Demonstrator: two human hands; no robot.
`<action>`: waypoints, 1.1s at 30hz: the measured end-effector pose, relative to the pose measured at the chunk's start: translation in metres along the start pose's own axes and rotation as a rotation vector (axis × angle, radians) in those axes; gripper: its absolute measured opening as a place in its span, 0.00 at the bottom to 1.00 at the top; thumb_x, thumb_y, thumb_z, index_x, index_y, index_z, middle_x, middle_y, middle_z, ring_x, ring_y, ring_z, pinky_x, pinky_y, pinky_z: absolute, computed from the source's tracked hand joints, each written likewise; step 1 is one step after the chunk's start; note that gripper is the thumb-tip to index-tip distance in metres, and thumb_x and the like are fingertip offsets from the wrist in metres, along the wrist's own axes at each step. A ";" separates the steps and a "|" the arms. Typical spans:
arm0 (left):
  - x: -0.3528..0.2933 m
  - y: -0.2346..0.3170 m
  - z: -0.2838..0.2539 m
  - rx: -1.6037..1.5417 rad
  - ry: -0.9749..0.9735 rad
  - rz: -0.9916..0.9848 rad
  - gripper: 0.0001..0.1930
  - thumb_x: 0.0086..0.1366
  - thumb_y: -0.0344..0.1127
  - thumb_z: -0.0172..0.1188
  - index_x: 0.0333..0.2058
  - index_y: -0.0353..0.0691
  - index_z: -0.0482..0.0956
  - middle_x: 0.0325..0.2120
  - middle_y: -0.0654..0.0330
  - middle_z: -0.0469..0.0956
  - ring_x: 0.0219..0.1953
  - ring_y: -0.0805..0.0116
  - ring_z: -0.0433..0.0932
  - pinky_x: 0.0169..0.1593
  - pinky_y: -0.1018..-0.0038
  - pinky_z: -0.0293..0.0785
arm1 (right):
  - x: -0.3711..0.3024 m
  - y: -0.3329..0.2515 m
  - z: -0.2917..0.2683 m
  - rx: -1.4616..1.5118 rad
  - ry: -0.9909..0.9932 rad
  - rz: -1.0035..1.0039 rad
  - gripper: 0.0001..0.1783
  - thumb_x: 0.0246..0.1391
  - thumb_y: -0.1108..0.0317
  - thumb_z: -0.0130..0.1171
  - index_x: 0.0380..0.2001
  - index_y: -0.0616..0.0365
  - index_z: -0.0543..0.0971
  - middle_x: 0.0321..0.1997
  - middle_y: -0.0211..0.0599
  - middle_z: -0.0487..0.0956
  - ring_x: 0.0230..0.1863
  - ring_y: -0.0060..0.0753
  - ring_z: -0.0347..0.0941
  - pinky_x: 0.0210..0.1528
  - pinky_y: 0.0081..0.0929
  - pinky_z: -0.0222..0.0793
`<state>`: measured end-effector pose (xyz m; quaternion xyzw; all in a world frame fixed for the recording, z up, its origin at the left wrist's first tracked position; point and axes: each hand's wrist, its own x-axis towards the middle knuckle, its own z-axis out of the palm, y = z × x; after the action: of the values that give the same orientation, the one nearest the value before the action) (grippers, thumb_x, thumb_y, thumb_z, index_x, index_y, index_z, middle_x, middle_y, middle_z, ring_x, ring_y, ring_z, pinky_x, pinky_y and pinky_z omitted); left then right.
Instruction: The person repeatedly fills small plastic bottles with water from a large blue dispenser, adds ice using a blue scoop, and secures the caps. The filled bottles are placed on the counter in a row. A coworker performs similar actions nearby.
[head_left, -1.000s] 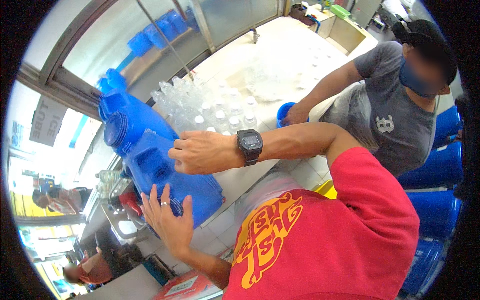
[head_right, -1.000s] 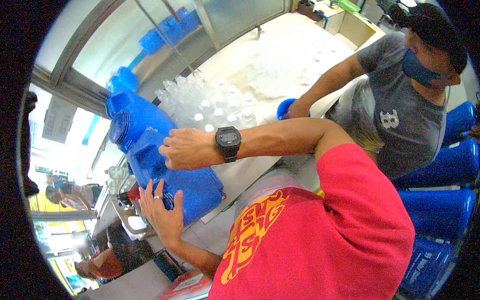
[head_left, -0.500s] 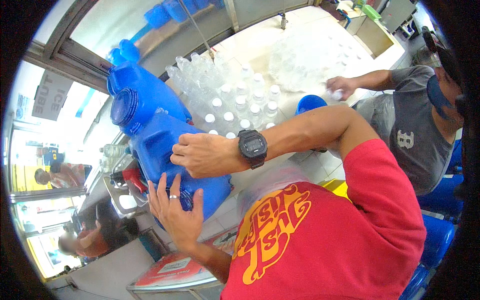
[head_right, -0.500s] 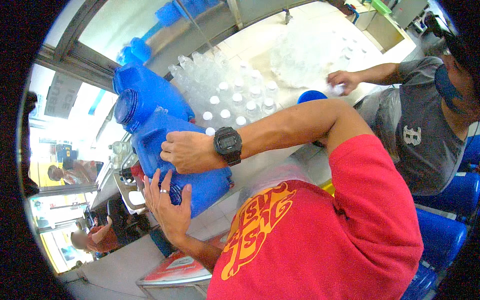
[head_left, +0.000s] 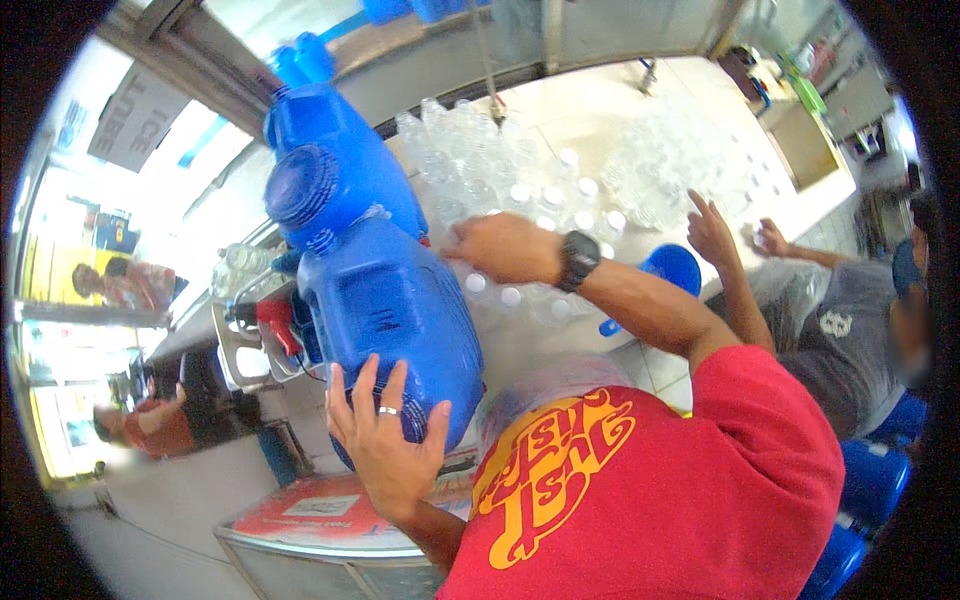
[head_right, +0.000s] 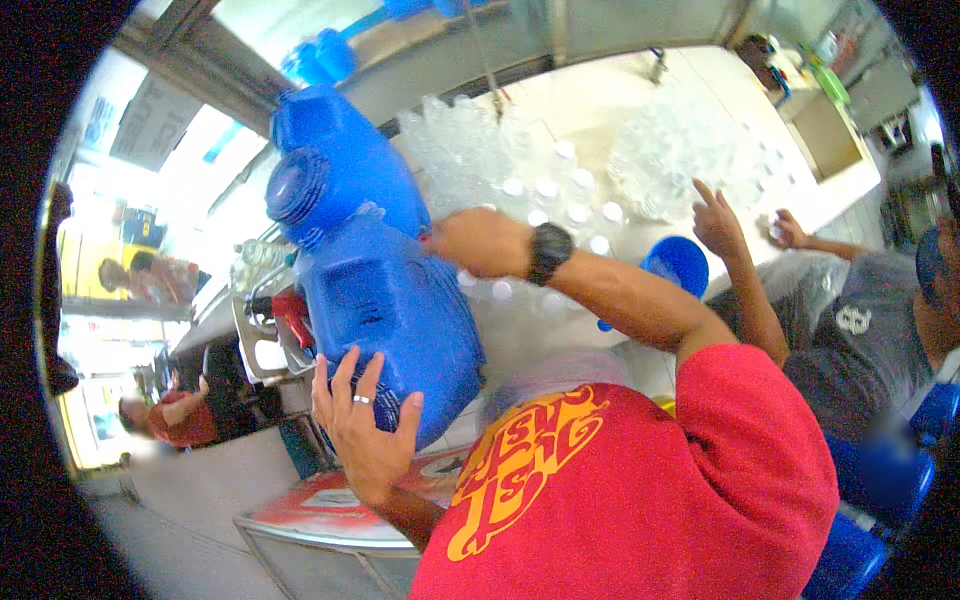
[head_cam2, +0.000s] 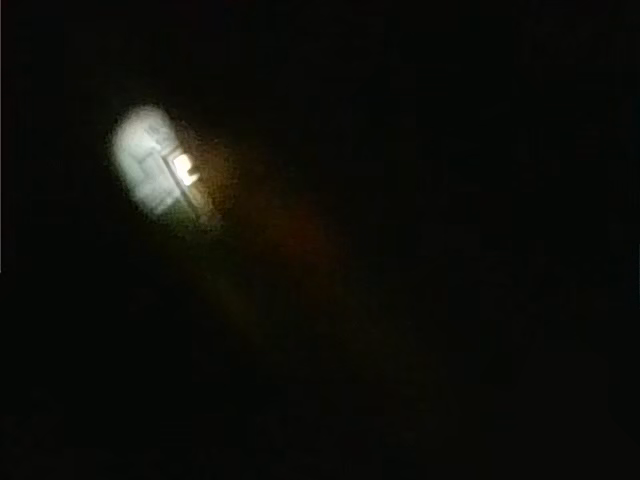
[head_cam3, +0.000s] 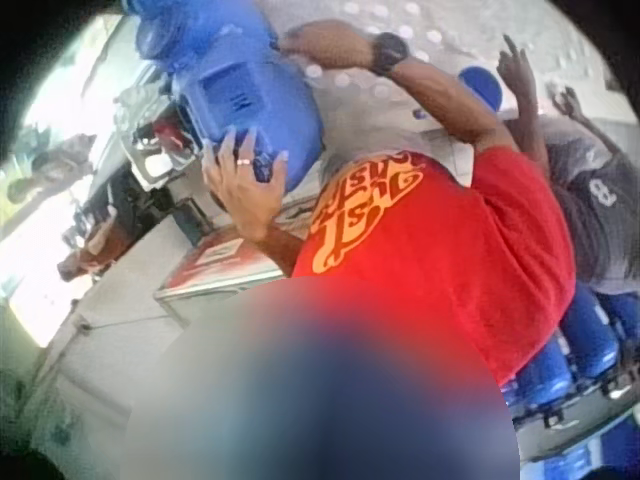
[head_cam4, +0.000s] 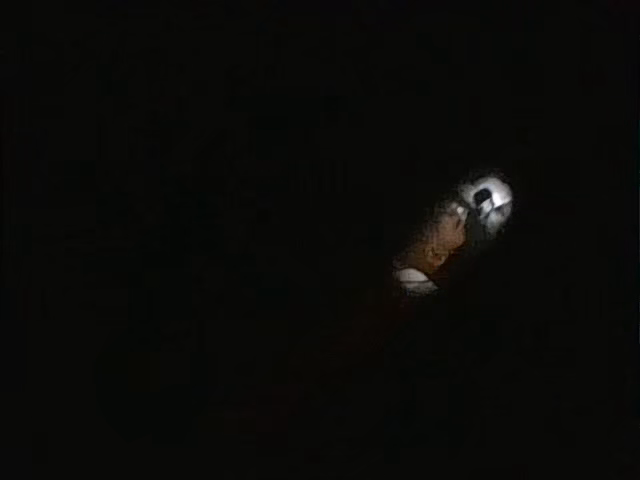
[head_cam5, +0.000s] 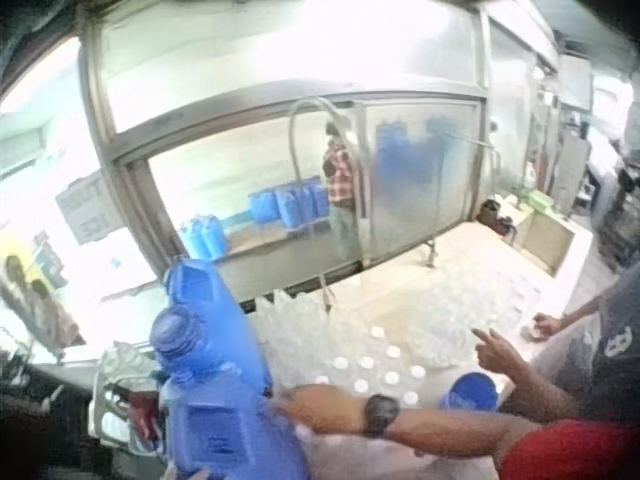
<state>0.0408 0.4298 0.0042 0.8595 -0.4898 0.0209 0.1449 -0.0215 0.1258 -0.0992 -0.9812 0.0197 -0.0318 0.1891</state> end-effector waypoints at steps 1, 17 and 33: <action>0.000 0.000 -0.001 -0.008 0.002 -0.003 0.31 0.55 0.52 0.74 0.56 0.46 0.84 0.64 0.55 0.73 0.73 0.37 0.58 0.72 0.38 0.52 | 0.002 0.021 0.001 0.011 0.069 0.061 0.18 0.56 0.70 0.62 0.51 0.51 0.84 0.43 0.45 0.81 0.46 0.54 0.82 0.49 0.51 0.80; 0.002 -0.002 -0.003 -0.076 0.015 -0.070 0.29 0.59 0.53 0.71 0.54 0.42 0.84 0.61 0.52 0.75 0.71 0.35 0.59 0.71 0.36 0.53 | 0.123 0.108 0.077 -0.208 0.033 0.187 0.07 0.50 0.69 0.62 0.28 0.62 0.85 0.29 0.56 0.84 0.34 0.62 0.85 0.37 0.51 0.84; -0.006 0.045 0.052 -1.002 0.627 0.153 0.44 0.63 0.47 0.74 0.70 0.34 0.62 0.67 0.44 0.66 0.71 0.49 0.63 0.72 0.55 0.62 | -0.062 -0.090 -0.193 0.028 0.356 -0.051 0.15 0.44 0.67 0.74 0.37 0.58 0.87 0.31 0.41 0.84 0.30 0.39 0.83 0.34 0.33 0.78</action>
<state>-0.0059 0.3995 -0.0367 0.6017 -0.4343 0.0505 0.6684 -0.0943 0.1408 0.1093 -0.9576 0.0276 -0.2099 0.1956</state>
